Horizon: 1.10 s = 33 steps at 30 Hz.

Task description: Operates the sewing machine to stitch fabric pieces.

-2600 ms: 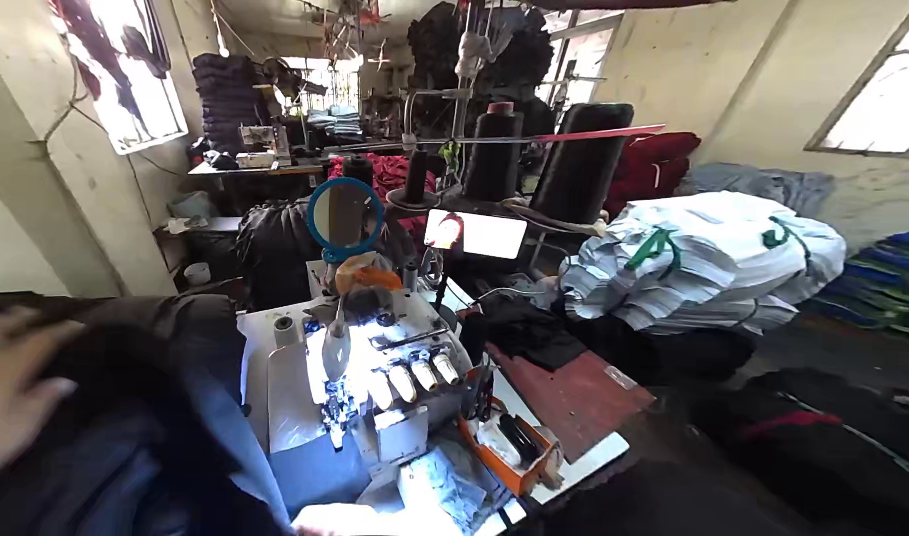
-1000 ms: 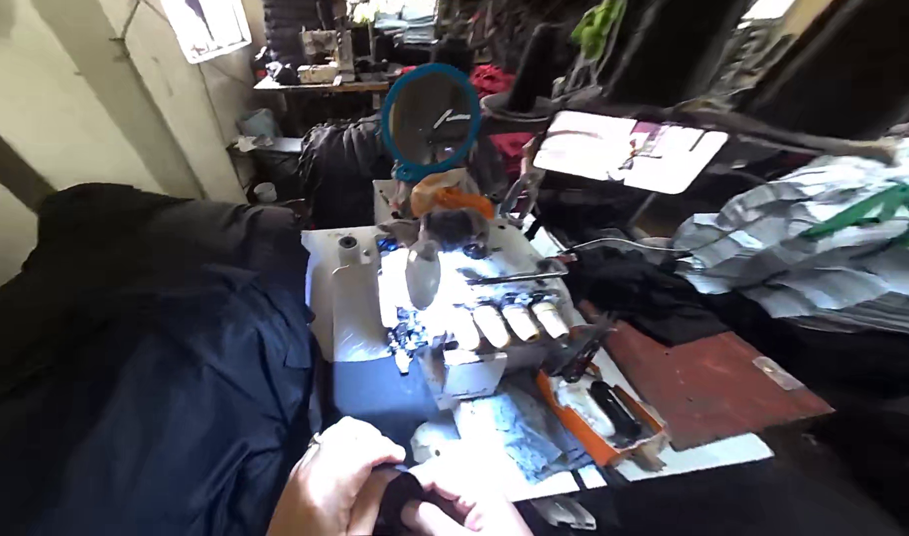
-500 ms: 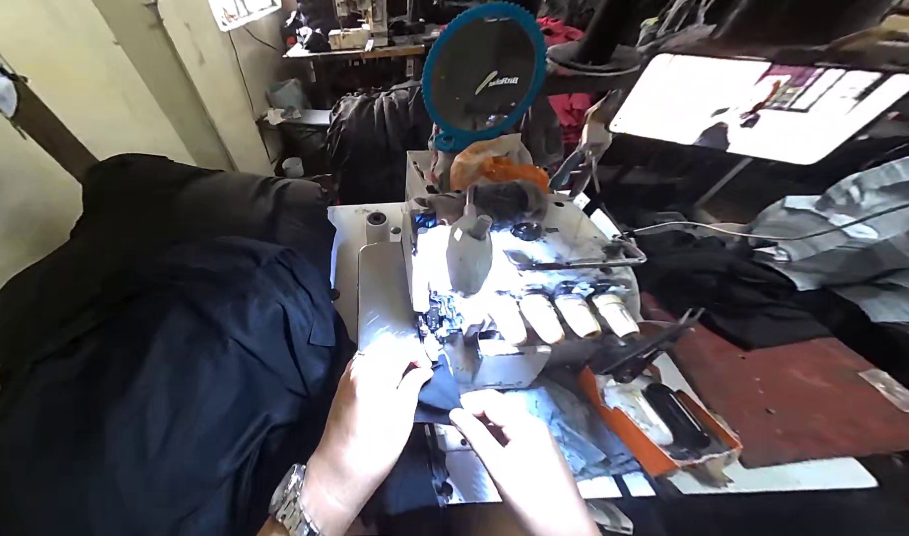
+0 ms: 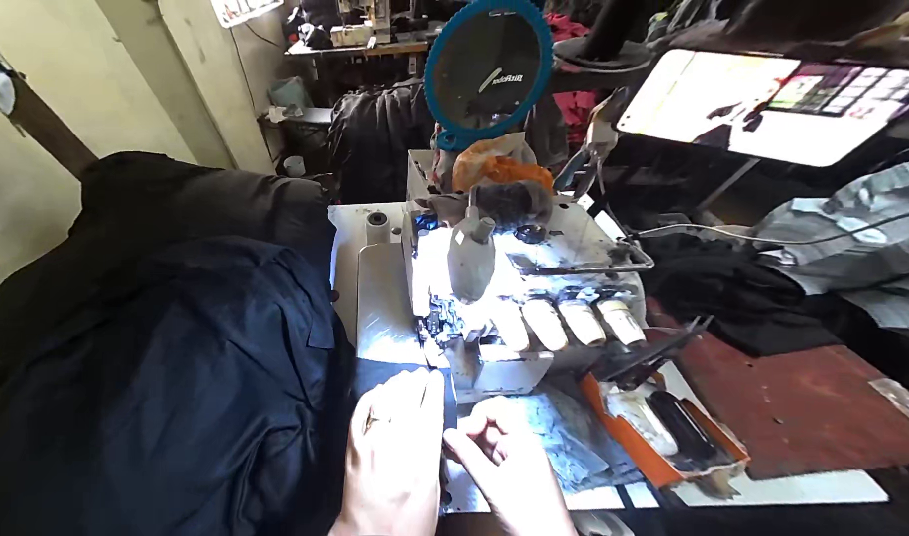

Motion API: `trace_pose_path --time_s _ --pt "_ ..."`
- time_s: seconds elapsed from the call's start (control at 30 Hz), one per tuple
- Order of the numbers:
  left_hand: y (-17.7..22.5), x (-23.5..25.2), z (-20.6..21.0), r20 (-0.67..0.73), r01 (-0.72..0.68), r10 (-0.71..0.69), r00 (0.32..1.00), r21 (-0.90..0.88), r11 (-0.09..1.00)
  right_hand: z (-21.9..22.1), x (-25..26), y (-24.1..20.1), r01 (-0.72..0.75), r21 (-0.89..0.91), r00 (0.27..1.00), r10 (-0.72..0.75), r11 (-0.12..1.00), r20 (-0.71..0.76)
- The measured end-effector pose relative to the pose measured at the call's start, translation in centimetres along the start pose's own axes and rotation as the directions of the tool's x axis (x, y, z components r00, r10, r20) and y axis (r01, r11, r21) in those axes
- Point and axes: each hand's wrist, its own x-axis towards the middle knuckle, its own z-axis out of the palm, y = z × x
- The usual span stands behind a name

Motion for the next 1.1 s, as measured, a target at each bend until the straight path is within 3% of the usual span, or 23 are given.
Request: trace_pose_path --time_s 0.13,0.3,0.43,0.53,0.63,0.73,0.83,0.93,1.1 --pt "-1.3 0.0 0.9 -0.013 0.031 -0.035 0.999 -0.23 0.973 0.5 0.7 -0.6 0.182 -0.102 0.982 -0.186 0.978 -0.032" --pt "-3.3 1.1 1.0 0.029 -0.025 0.034 0.999 -0.277 0.961 1.0 1.4 0.0 0.385 -0.301 0.913 -0.407 0.873 -0.013" --pt "-4.1 1.9 0.5 0.096 -0.013 0.046 0.994 -0.326 0.945 1.5 0.9 -0.7 0.385 -0.442 0.902 -0.432 0.81 -0.007" --pt "-5.1 3.8 0.1 0.262 0.081 0.018 0.965 -0.362 0.929 2.4 0.7 -1.6 0.357 -0.529 0.913 -0.408 0.77 0.023" --pt "-7.0 6.4 0.8 0.316 0.158 -0.021 0.949 -0.415 0.896 3.4 0.7 -2.3 0.356 -0.593 0.913 -0.405 0.722 0.056" --pt "-7.9 8.3 1.7 0.252 0.241 -0.157 0.955 -0.351 0.905 3.5 0.5 -2.9 0.364 -0.559 0.923 -0.367 0.745 0.112" --pt "-7.9 8.5 1.9 0.309 0.359 -0.269 0.912 -0.285 0.889 2.3 0.7 -3.3 0.316 -0.469 0.949 -0.266 0.825 0.171" --pt "-8.2 6.3 1.7 0.125 0.321 -0.295 0.947 -0.343 0.883 1.2 1.4 -3.5 0.298 -0.407 0.955 -0.267 0.863 0.132" --pt "-5.2 2.7 -2.2 0.039 0.267 -0.274 0.961 -0.384 0.884 1.0 2.4 -3.9 0.379 -0.314 0.926 -0.357 0.871 0.126"
